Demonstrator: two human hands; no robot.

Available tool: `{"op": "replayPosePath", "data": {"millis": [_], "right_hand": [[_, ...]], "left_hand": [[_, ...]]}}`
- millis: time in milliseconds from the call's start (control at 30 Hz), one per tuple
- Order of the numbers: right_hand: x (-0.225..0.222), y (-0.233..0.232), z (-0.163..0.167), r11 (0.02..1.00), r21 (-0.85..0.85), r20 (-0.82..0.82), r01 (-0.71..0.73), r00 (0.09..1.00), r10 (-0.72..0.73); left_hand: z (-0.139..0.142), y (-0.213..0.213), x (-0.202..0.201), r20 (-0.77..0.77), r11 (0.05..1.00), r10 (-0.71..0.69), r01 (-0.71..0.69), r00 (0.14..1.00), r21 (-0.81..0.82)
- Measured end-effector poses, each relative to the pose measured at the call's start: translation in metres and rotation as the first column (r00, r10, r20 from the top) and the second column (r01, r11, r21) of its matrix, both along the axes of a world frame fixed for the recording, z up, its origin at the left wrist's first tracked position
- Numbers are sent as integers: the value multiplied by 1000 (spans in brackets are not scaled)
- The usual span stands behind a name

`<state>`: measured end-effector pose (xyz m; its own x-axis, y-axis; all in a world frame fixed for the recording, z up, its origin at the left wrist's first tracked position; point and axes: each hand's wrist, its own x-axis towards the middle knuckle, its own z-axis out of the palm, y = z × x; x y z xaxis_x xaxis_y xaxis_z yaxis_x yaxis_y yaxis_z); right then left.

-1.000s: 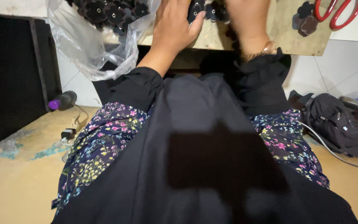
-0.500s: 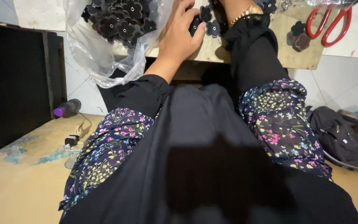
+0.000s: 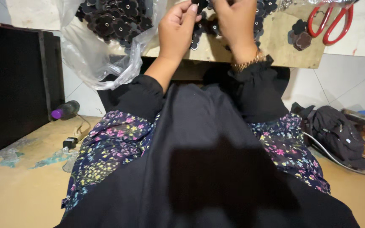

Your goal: The person gathers black flower-shaped felt pieces with metal eyelets from the workbench and places them into a clear plastic bag. They then gather the bag opening and tie it closed before setting the bag aside.

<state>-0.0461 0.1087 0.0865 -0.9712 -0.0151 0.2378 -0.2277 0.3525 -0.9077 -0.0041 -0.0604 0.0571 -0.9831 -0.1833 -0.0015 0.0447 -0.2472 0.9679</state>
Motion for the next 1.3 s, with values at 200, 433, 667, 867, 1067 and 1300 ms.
{"op": "replayPosePath", "data": {"millis": [200,433,667,867,1067,1300], "right_hand": [[37,-14,31,999,-27,-4,-41,999,41],[53,-23,44,986,157,-272,-56,957,98],[62,-23,44,981,179,-278,-76,952,125],[64,-22,45,963,269,-313,24,947,64],[68,-24,47,966,255,-382,37,922,65],[76,-23,46,980,194,-348,-49,930,115]], "left_hand": [[-1,2,7,96,974,-157,139,983,177],[5,-4,17,186,952,-171,114,968,283],[7,-12,25,230,951,-204,137,952,278],[17,-8,28,215,948,-247,190,945,255],[22,-10,28,235,950,-239,176,942,259],[31,-9,28,158,938,-256,206,954,279]]}}
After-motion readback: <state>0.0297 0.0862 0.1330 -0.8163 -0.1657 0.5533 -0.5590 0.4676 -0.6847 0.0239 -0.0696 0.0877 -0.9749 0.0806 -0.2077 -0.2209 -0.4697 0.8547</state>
